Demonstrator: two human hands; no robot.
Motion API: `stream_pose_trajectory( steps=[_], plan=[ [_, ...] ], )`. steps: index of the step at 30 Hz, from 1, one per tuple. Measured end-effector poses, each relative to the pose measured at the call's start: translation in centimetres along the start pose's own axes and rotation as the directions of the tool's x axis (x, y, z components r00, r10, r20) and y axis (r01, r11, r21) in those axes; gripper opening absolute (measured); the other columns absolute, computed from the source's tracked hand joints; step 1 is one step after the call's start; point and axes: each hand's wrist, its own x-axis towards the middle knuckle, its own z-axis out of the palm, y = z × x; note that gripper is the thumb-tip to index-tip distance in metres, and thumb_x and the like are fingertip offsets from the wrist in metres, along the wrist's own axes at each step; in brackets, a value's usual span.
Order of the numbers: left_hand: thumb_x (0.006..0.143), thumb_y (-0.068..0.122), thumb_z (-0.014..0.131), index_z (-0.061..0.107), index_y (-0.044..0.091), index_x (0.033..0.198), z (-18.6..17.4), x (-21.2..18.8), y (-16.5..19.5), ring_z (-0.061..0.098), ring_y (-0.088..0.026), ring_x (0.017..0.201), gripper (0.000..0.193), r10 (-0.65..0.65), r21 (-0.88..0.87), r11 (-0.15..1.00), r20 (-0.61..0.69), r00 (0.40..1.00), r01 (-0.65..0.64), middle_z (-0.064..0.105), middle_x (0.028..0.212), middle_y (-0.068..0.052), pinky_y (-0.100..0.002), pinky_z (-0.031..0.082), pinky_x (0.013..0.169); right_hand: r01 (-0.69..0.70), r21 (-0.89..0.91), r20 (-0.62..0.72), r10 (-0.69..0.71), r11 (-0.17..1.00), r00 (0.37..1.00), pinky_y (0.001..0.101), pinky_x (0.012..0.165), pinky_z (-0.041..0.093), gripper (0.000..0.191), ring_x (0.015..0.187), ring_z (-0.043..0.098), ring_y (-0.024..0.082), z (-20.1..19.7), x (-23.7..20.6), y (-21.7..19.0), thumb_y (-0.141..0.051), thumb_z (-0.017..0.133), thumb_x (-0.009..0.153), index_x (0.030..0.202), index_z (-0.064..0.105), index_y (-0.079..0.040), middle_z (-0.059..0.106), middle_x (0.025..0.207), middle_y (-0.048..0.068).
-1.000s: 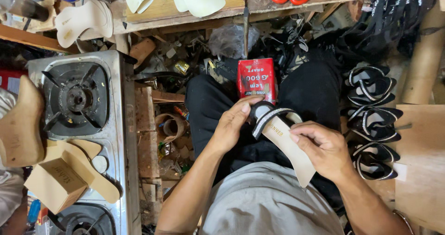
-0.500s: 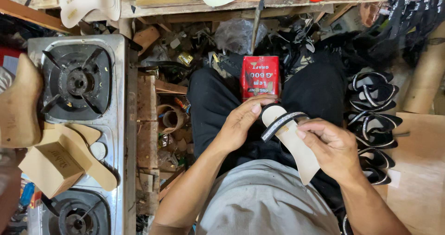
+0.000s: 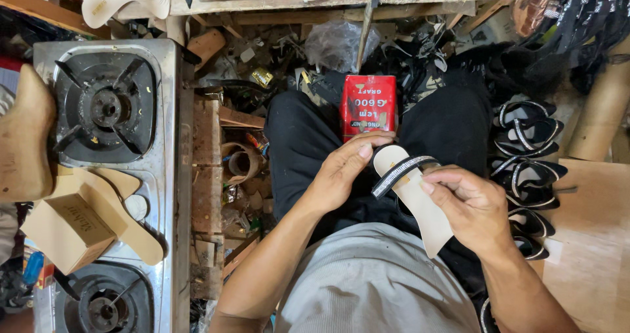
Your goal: The person sits on the floor and assembles a black slip-on shoe by pressing the upper onto a white insole. They repeatedly adjust the shoe's edges and then place the finished shoe on a nearby shelf.
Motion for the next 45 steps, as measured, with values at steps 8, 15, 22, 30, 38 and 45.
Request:
stream_pose_trajectory(
  steps=[8, 15, 22, 30, 38, 45],
  plan=[
    [0.115, 0.027, 0.043, 0.063, -0.001, 0.134, 0.1, 0.0, 0.2, 0.051, -0.027, 0.145, 0.039, -0.001, 0.044, 0.999, -0.001, 1.000, 0.001, 0.061, 0.146, -0.015, -0.040, 0.035, 0.126, 0.041, -0.103, -0.004, -0.041, 0.994, 0.999, 0.0232, 0.081, 0.056, 0.011, 0.091, 0.070, 0.009, 0.1, 0.2, -1.1, 0.001, 0.071, 0.093, 0.104, 0.071, 0.002, 0.075, 0.101, 0.006],
    [0.114, 0.029, 0.046, 0.063, 0.000, 0.136, 0.2, -0.1, 0.4, 0.050, -0.026, 0.145, 0.040, -0.041, 0.002, 0.999, 0.003, 0.999, 0.041, 0.060, 0.147, -0.014, -0.040, 0.036, 0.124, 0.095, -0.135, 0.010, -0.094, 0.986, 0.996, 0.0241, 0.084, 0.056, 0.009, 0.094, 0.069, 0.012, 0.1, 0.5, -1.7, 0.002, 0.072, 0.093, 0.102, 0.072, 0.002, 0.075, 0.101, 0.008],
    [0.114, 0.031, 0.046, 0.063, -0.001, 0.135, 0.2, -0.1, 0.3, 0.049, -0.026, 0.146, 0.042, -0.041, -0.016, 0.999, -0.003, 0.999, 0.041, 0.060, 0.147, -0.015, -0.040, 0.034, 0.126, 0.130, -0.164, 0.036, -0.126, 0.978, 0.991, 0.0254, 0.085, 0.056, 0.008, 0.094, 0.071, 0.014, 0.0, 0.5, -1.6, 0.003, 0.071, 0.093, 0.101, 0.071, 0.002, 0.075, 0.101, 0.009],
    [0.114, 0.039, 0.041, 0.063, 0.000, 0.134, 0.2, -0.3, -0.1, 0.049, -0.026, 0.144, 0.049, -0.100, -0.134, 0.986, -0.016, 0.995, 0.097, 0.059, 0.148, -0.015, -0.040, 0.034, 0.125, 0.149, -0.213, 0.022, -0.148, 0.966, 0.989, 0.0255, 0.087, 0.056, 0.008, 0.096, 0.071, 0.015, -0.1, 0.4, -1.7, 0.002, 0.072, 0.092, 0.100, 0.071, 0.003, 0.075, 0.102, 0.010],
    [0.112, 0.026, 0.051, 0.063, 0.000, 0.134, 0.2, -0.5, 0.1, 0.053, -0.023, 0.140, 0.037, -0.072, -0.072, 0.995, -0.022, 0.997, 0.070, 0.060, 0.146, -0.014, -0.038, 0.038, 0.122, 0.118, -0.116, 0.023, -0.117, 0.986, 0.993, 0.0237, 0.085, 0.055, 0.008, 0.096, 0.070, 0.013, 0.2, 0.5, -1.5, 0.003, 0.071, 0.094, 0.102, 0.071, 0.003, 0.075, 0.103, 0.009],
    [0.103, 0.010, 0.065, 0.061, -0.001, 0.131, 1.2, -0.7, 0.6, 0.059, -0.018, 0.129, 0.030, -0.150, -0.222, 0.966, -0.063, 0.987, 0.132, 0.060, 0.145, -0.011, -0.035, 0.050, 0.109, 0.102, -0.121, 0.030, -0.099, 0.987, 0.995, 0.0238, 0.084, 0.055, 0.009, 0.096, 0.069, 0.013, 0.5, 0.4, -1.9, 0.004, 0.070, 0.094, 0.102, 0.071, 0.003, 0.074, 0.104, 0.009]
  ],
)
